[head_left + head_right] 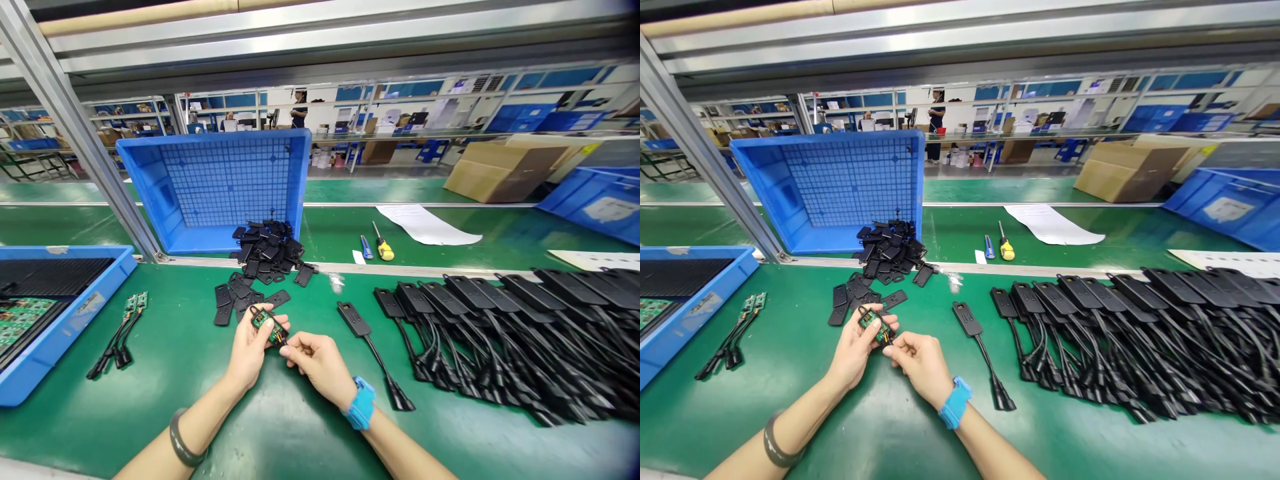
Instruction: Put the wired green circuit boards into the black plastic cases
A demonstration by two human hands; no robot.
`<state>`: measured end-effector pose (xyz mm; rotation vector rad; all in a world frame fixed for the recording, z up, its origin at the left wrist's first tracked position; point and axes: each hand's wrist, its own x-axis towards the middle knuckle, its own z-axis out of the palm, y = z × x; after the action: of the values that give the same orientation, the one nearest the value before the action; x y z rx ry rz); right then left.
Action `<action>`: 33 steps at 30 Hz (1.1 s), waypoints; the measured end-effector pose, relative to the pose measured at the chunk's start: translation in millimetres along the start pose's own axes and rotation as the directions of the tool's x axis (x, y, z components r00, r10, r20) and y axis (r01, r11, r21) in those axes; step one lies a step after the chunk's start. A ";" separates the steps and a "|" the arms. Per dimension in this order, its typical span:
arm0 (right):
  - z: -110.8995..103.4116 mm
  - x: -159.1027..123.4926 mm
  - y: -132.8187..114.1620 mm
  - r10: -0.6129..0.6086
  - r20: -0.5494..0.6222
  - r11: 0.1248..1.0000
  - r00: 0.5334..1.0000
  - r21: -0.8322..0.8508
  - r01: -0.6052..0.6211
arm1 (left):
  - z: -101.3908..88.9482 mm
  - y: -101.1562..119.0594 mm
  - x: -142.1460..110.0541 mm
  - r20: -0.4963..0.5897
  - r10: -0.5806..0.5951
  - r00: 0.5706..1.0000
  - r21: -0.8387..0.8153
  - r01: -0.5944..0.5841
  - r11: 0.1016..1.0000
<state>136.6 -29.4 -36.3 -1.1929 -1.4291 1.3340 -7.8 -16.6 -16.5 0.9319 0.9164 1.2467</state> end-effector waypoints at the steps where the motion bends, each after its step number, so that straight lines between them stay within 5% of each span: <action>1: 0.0 0.5 -0.7 0.013 0.004 1.000 1.000 0.019 -0.013 | -0.2 0.2 -0.3 0.011 -0.011 1.000 -0.012 0.011 1.000; 8: -1.1 5.5 -2.7 0.054 0.018 0.995 0.998 0.089 -0.055 | 0.7 1.0 -3.4 0.042 -0.027 0.999 -0.108 0.032 0.994; 18: -0.3 8.7 3.6 0.071 -0.026 0.997 0.997 -0.026 -0.072 | 8.3 1.5 -7.6 -0.014 0.108 0.994 0.054 -0.107 0.993; 23: -4.2 5.1 -5.7 -0.091 -0.003 0.991 0.996 -0.100 0.090 | 5.7 6.9 -4.9 -0.003 0.017 1.000 0.068 -0.016 0.998; 27: -11.6 2.6 -12.3 -0.391 -0.090 0.883 0.916 -0.319 0.345 | 2.7 4.8 -2.5 0.100 -0.133 0.986 0.216 0.109 0.970; 33: -20.9 4.9 -3.9 -0.643 0.087 0.548 0.761 -0.642 0.537 | 4.3 -6.0 -4.6 0.212 -0.161 0.964 0.427 0.056 0.902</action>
<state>155.6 -20.2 -30.5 -1.0125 -2.0066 0.2435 -2.2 -22.0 -20.4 1.3213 1.0436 0.8266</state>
